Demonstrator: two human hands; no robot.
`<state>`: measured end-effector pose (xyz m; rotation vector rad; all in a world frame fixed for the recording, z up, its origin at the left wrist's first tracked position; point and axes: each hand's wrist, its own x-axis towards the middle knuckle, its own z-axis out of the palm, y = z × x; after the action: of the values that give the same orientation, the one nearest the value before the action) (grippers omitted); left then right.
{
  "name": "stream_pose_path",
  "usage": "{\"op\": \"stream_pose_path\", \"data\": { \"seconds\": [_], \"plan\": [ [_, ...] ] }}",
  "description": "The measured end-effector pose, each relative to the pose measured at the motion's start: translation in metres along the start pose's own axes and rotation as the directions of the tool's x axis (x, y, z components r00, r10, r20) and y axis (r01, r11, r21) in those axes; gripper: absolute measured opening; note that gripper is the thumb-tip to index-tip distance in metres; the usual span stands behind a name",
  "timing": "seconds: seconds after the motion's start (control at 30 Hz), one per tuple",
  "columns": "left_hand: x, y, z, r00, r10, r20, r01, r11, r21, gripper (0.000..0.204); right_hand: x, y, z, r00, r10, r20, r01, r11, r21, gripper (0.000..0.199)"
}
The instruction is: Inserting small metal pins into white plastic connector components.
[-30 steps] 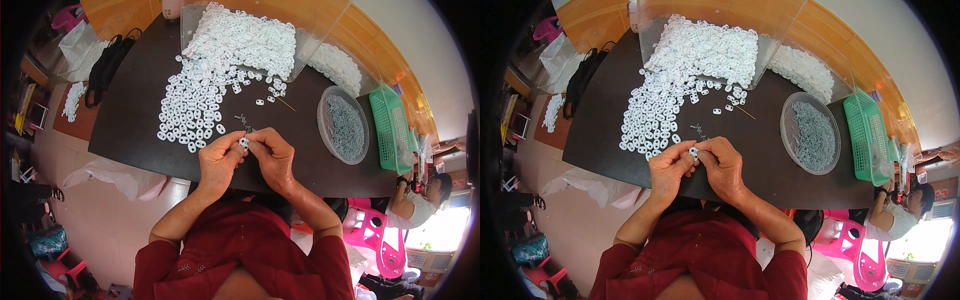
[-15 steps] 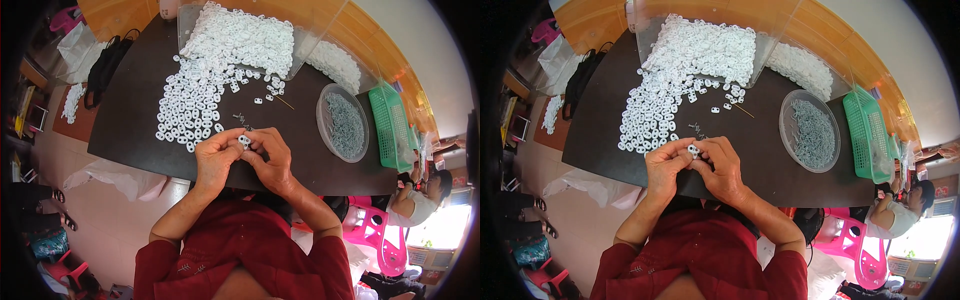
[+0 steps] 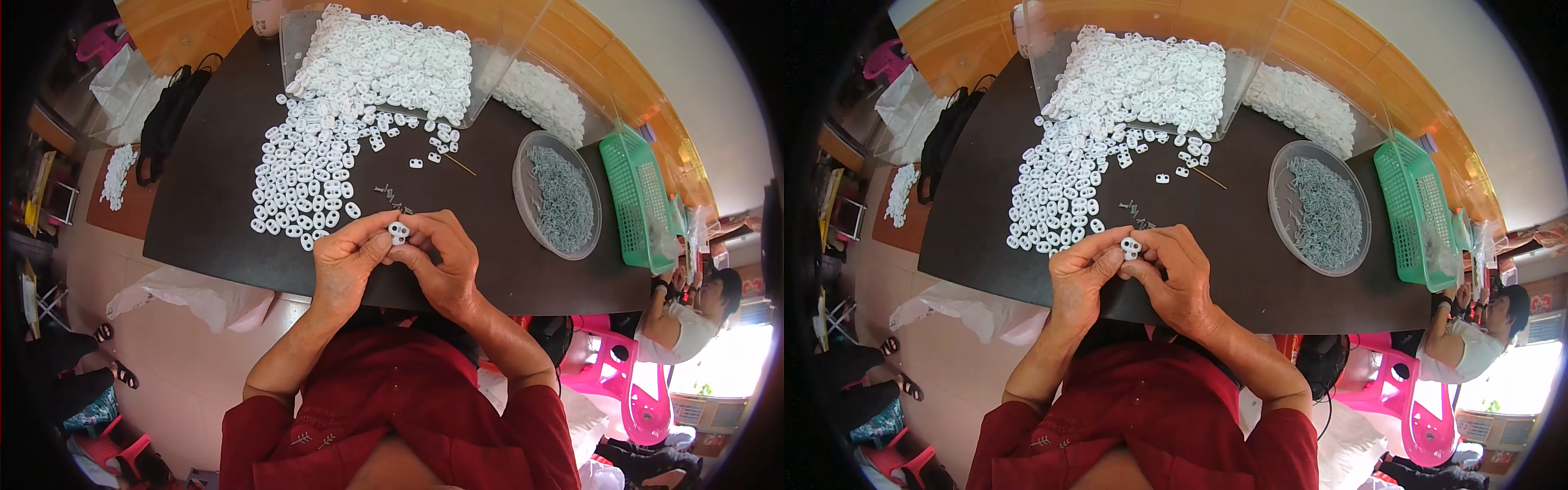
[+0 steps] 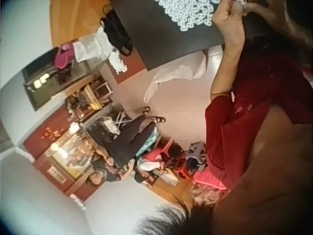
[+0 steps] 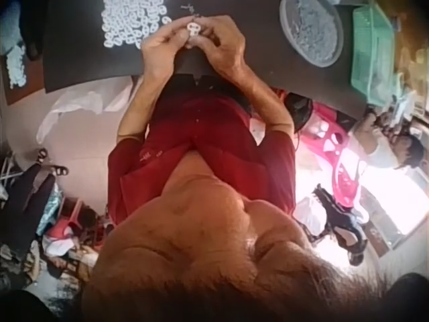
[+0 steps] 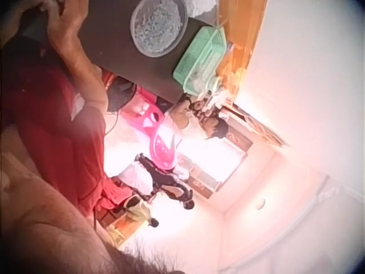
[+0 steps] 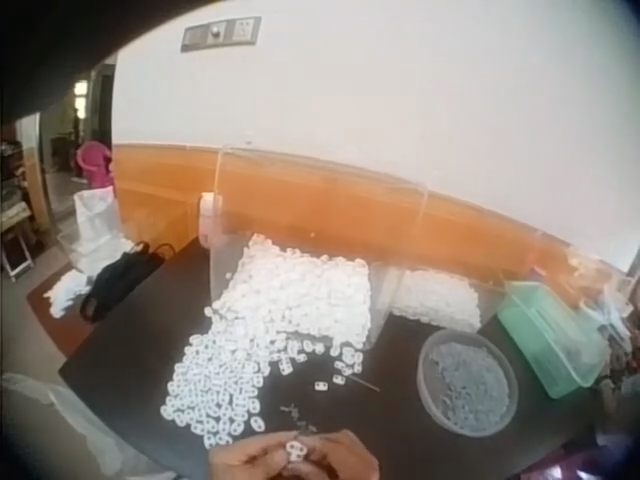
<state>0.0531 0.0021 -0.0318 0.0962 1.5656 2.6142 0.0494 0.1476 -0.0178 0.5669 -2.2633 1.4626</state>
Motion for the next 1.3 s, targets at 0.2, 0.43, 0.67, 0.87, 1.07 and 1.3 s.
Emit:
{"op": "stream_pose_path", "data": {
  "seconds": [0.2, 0.43, 0.67, 0.87, 1.07, 1.3],
  "plan": [
    [-0.001, 0.007, 0.009, 0.999, 0.004, -0.042, -0.005, 1.0, -0.025, 0.025, 0.0, -0.003, 0.001, 0.999, 0.039, -0.002, -0.039, 0.999, 0.01, 0.028],
    [-0.002, -0.002, 0.004, 0.996, 0.091, -0.001, -0.091, 0.996, -0.004, 0.026, -0.002, -0.003, 0.004, 0.996, 0.086, -0.037, -0.081, 0.989, 0.126, 0.029],
    [-0.005, -0.002, 0.009, 0.966, 0.258, -0.011, -0.249, 0.943, 0.22, 0.025, -0.002, -0.007, 0.006, 0.995, 0.079, -0.067, -0.07, 0.99, 0.121, 0.029],
    [-0.005, -0.004, 0.013, 0.93, 0.366, 0.006, -0.349, 0.881, 0.318, 0.023, -0.003, -0.005, 0.006, 0.995, 0.043, -0.094, -0.036, 0.997, 0.074, 0.027],
    [-0.007, -0.008, 0.013, 0.931, 0.364, -0.002, -0.345, 0.884, 0.316, 0.021, -0.005, -0.004, 0.007, 0.995, 0.007, -0.102, -0.003, 0.999, 0.035, 0.026],
    [-0.009, -0.003, 0.013, 0.938, 0.346, -0.026, -0.321, 0.894, 0.314, 0.021, -0.003, -0.007, 0.007, 0.997, -0.016, -0.076, 0.019, 0.999, 0.037, 0.028]
  ]
}}
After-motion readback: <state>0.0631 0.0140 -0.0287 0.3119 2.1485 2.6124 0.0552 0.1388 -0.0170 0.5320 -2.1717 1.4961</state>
